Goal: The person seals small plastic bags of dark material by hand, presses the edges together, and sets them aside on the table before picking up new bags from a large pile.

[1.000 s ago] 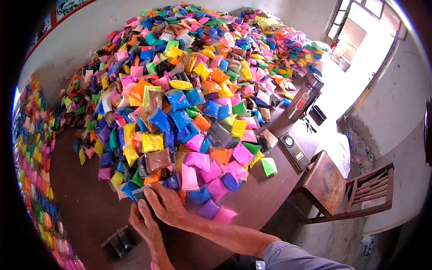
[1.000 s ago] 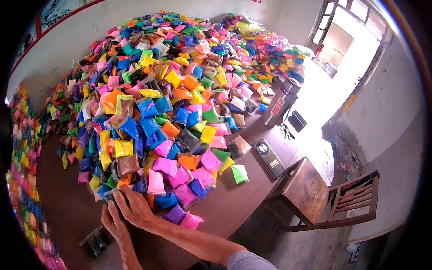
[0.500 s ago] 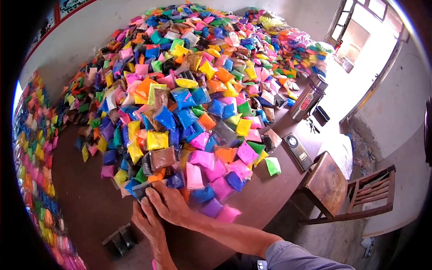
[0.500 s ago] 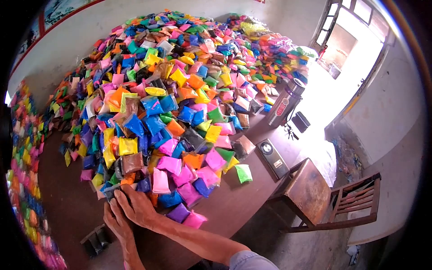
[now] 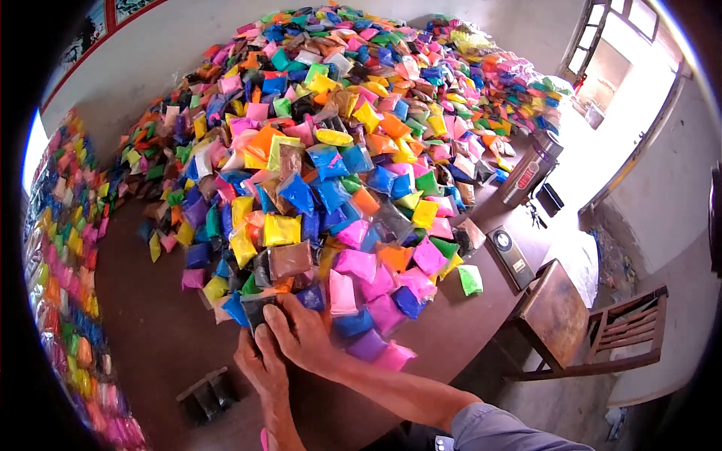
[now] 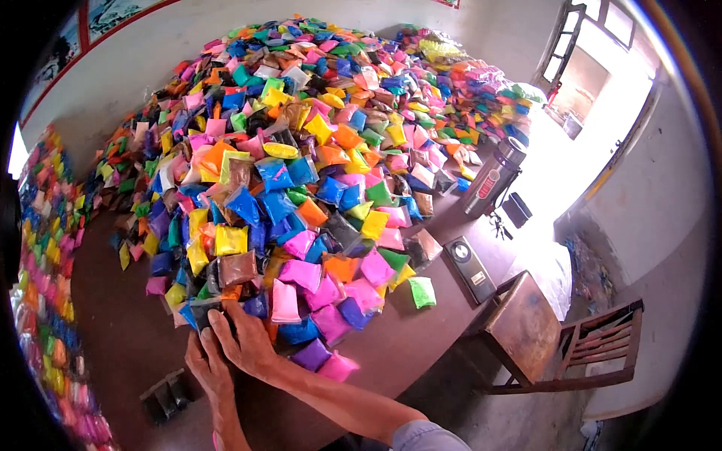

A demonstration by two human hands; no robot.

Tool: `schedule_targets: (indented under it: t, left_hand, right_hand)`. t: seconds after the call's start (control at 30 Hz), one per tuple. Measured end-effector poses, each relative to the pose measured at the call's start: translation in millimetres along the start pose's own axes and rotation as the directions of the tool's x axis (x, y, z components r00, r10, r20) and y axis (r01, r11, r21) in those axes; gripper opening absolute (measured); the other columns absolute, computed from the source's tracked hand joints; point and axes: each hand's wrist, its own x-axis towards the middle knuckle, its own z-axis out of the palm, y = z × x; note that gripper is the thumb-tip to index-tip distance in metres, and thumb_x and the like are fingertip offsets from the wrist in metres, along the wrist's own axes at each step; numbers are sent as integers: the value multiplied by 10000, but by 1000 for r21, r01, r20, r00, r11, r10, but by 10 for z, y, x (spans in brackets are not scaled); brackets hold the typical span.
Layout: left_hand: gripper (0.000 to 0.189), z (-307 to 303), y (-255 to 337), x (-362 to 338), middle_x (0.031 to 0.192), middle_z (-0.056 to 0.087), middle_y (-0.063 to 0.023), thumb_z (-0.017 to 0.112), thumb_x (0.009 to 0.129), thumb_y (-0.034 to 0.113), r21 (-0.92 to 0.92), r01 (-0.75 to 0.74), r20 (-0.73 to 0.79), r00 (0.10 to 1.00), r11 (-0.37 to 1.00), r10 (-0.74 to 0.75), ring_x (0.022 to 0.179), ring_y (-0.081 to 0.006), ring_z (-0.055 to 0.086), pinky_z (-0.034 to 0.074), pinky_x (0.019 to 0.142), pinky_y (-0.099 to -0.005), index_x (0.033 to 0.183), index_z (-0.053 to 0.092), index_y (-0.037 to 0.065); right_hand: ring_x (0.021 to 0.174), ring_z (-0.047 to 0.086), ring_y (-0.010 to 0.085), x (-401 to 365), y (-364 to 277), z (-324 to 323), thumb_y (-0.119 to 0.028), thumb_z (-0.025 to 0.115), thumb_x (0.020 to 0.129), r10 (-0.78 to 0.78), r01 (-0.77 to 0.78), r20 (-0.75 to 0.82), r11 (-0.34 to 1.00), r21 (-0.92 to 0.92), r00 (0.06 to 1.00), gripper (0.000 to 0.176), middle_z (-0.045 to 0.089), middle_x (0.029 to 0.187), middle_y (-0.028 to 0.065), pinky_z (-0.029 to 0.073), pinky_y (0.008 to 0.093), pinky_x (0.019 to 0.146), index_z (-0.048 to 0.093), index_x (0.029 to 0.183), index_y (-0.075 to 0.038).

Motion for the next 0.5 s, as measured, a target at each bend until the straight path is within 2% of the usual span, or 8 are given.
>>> schedule_targets:
  t: [0.07, 0.17, 0.27, 0.3, 0.37, 0.43, 0.47, 0.5]
  left_hand:
    - [325, 20, -57, -7, 733, 628, -166, 564, 1084, 252, -28, 7, -13, 1000, 1000, -8, 645, -170, 516, 433, 575, -392, 995, 629, -54]
    - [317, 13, -37, 13, 728, 617, -144, 578, 1074, 246, -151, 11, -22, 1000, 989, -15, 657, -160, 501, 430, 577, -377, 975, 624, -51]
    - [294, 81, -105, 9, 717, 598, -128, 592, 1057, 230, -249, 6, -30, 999, 969, -14, 671, -149, 493, 440, 584, -360, 959, 623, -45]
    - [279, 72, -130, 2, 710, 586, -121, 599, 1047, 221, -263, 1, -36, 999, 965, -11, 680, -142, 490, 448, 587, -356, 952, 623, -41]
    - [236, 12, -26, -2, 700, 601, -165, 601, 1026, 187, -21, 44, -25, 999, 999, -44, 642, -178, 567, 479, 590, -379, 947, 635, -33]
    - [225, -32, 41, 9, 703, 617, -212, 608, 1016, 178, 56, 53, -1, 999, 997, -53, 623, -255, 646, 495, 585, -409, 936, 645, -30]
    - [223, -42, 65, 17, 720, 632, -245, 612, 1015, 177, 45, 43, -4, 999, 998, -43, 621, -323, 672, 502, 584, -416, 950, 653, -33]
    - [215, -68, 17, 5, 740, 642, -236, 623, 1011, 176, 57, 42, 30, 999, 997, -43, 627, -286, 665, 502, 591, -401, 978, 662, -33]
  right_hand:
    - [827, 705, 317, -1, -6, -12, -188, 583, 1072, 60, -61, 39, 998, 20, 997, 192, 670, 906, 182, 526, 399, 717, 615, 1145, -14]
    - [783, 675, 410, 17, 0, 15, -225, 593, 1070, -63, 63, -14, 998, 25, 998, 207, 645, 871, 207, 512, 461, 663, 581, 1122, -26]
    - [809, 691, 401, -9, 78, 43, -228, 608, 1062, -139, 133, -65, 987, -89, 988, 224, 670, 907, 214, 531, 448, 689, 600, 1150, -22]
    - [834, 709, 385, 2, 44, 34, -218, 612, 1057, -80, 76, -55, 995, -63, 995, 223, 699, 946, 214, 547, 431, 710, 626, 1155, -18]
    - [820, 719, 340, 16, -10, 12, -208, 605, 1056, -207, 190, -52, 954, -233, 977, 211, 710, 929, 194, 551, 407, 713, 647, 1136, -17]
    - [777, 706, 289, -6, -27, 23, -196, 594, 1058, 80, -77, -32, 994, 72, 996, 198, 702, 881, 167, 543, 384, 699, 654, 1111, -15]
    - [749, 685, 240, -9, -34, 3, -192, 588, 1061, 46, -45, -21, 997, 60, 999, 194, 685, 846, 154, 533, 362, 691, 656, 1115, -19]
    - [739, 666, 207, 4, -24, 20, -186, 588, 1062, 46, -44, -29, 997, 70, 999, 189, 678, 837, 132, 526, 352, 682, 654, 1105, -14]
